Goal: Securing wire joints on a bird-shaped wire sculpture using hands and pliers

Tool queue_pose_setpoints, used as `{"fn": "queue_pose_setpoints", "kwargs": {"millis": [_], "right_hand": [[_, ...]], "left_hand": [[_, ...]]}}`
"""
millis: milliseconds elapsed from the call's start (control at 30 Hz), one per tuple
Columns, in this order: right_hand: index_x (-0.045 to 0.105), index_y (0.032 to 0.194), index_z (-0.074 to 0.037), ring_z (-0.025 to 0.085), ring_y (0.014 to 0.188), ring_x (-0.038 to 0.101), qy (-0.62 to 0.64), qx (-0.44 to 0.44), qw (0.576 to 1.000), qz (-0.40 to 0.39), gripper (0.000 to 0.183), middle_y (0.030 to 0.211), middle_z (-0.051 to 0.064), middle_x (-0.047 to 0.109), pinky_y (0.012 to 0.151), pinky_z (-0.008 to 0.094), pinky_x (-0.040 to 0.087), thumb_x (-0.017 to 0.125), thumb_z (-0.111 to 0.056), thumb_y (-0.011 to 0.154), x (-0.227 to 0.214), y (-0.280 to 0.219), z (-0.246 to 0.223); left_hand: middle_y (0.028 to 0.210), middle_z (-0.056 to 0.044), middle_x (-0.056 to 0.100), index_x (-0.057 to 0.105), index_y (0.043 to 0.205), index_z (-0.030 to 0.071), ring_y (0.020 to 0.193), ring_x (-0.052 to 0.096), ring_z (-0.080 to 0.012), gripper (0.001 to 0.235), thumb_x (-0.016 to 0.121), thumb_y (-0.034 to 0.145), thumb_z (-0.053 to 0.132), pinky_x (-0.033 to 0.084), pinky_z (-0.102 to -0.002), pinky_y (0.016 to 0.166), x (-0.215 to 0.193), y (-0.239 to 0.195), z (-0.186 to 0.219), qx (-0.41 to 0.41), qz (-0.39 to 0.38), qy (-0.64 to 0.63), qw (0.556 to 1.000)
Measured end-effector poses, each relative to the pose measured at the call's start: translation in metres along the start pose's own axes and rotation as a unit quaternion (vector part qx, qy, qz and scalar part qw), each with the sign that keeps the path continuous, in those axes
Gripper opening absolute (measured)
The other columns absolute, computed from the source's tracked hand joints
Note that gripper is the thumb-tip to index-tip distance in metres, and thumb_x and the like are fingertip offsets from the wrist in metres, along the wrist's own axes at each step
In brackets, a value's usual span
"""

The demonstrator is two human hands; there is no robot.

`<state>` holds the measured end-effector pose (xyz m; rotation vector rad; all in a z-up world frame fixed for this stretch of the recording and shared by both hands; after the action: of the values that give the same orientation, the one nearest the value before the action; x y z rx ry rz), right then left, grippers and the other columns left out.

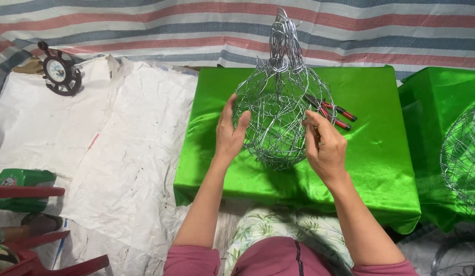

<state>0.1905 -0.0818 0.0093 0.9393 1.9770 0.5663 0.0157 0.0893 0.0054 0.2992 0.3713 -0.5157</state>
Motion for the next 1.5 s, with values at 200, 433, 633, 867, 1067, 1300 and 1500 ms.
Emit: {"fn": "queue_pose_setpoints", "kwargs": {"millis": [200, 433, 633, 867, 1067, 1300, 1500], "right_hand": [[0.069, 0.126, -0.005, 0.016, 0.074, 0.066, 0.133, 0.118, 0.984, 0.02, 0.027, 0.099, 0.007, 0.078, 0.063, 0.029, 0.053, 0.06, 0.002, 0.102, -0.016, 0.0, 0.01], [0.072, 0.126, -0.002, 0.022, 0.084, 0.066, 0.107, 0.11, 0.988, 0.029, 0.027, 0.107, 0.013, 0.076, 0.069, 0.031, 0.053, 0.067, 0.002, 0.099, -0.025, -0.004, 0.023], [0.073, 0.12, 0.001, 0.033, 0.107, 0.066, 0.058, 0.047, 0.996, 0.045, 0.022, 0.117, 0.018, 0.072, 0.084, 0.039, 0.054, 0.067, 0.005, 0.099, -0.041, 0.002, 0.015], [0.077, 0.112, -0.002, 0.024, 0.087, 0.064, 0.036, 0.047, 0.997, 0.04, 0.017, 0.104, 0.014, 0.073, 0.076, 0.036, 0.053, 0.07, 0.005, 0.099, -0.041, -0.003, 0.016], [0.079, 0.116, -0.009, 0.03, 0.088, 0.075, 0.082, 0.111, 0.987, -0.084, 0.02, 0.101, 0.014, 0.078, 0.074, 0.04, 0.058, 0.068, -0.008, 0.099, -0.027, 0.01, 0.02], [0.076, 0.122, -0.004, 0.033, 0.091, 0.075, 0.124, 0.243, 0.945, -0.179, 0.025, 0.103, 0.02, 0.077, 0.078, 0.046, 0.057, 0.068, -0.015, 0.1, -0.022, 0.016, 0.024], [0.079, 0.104, -0.009, 0.014, 0.073, 0.064, 0.158, 0.281, 0.928, -0.185, 0.017, 0.08, 0.007, 0.076, 0.069, 0.034, 0.054, 0.078, -0.012, 0.088, -0.01, 0.005, 0.04]], "left_hand": [[0.153, -0.027, 0.042, 0.034, 0.156, 0.01, 0.139, 0.041, -0.0513, 0.083, 0.041, 0.098, 0.07, 0.032, -0.074, 0.111, 0.012, 0.005, -0.012, 0.012, 0.009, 0.005, 1.0], [0.144, -0.03, 0.05, 0.038, 0.153, 0.006, 0.136, 0.045, -0.0514, 0.086, 0.044, 0.097, 0.07, 0.033, -0.074, 0.11, 0.019, 0.002, -0.012, 0.064, 0.003, 0.006, 0.998], [0.124, -0.017, 0.062, 0.048, 0.148, 0.012, 0.119, 0.055, -0.0331, 0.082, 0.058, 0.091, 0.07, 0.043, -0.056, 0.103, 0.035, 0.002, -0.02, 0.101, 0.032, 0.034, 0.994], [0.115, -0.016, 0.062, 0.049, 0.146, 0.009, 0.107, 0.057, -0.0292, 0.079, 0.065, 0.09, 0.062, 0.048, -0.052, 0.095, 0.049, -0.001, -0.019, 0.116, 0.038, -0.005, 0.992], [0.103, -0.014, 0.058, 0.048, 0.146, 0.008, 0.1, 0.056, -0.0278, 0.076, 0.064, 0.091, 0.057, 0.05, -0.05, 0.089, 0.053, -0.005, -0.012, 0.12, 0.023, 0.003, 0.992], [0.101, -0.014, 0.055, 0.047, 0.146, 0.006, 0.099, 0.055, -0.0288, 0.072, 0.063, 0.091, 0.05, 0.049, -0.05, 0.088, 0.054, -0.002, -0.009, 0.12, 0.016, -0.004, 0.993], [0.102, -0.015, 0.056, 0.047, 0.147, 0.007, 0.1, 0.056, -0.0287, 0.073, 0.064, 0.09, 0.048, 0.049, -0.05, 0.088, 0.05, -0.004, -0.011, 0.116, -0.006, -0.005, 0.993]]}}
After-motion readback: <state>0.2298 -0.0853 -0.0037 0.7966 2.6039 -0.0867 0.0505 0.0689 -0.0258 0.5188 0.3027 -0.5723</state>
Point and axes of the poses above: each hand's wrist, its own y-axis towards the middle knuckle, its own x-axis out of the palm, z = x × y, the point moved 8 cm from there along y, towards the middle knuckle
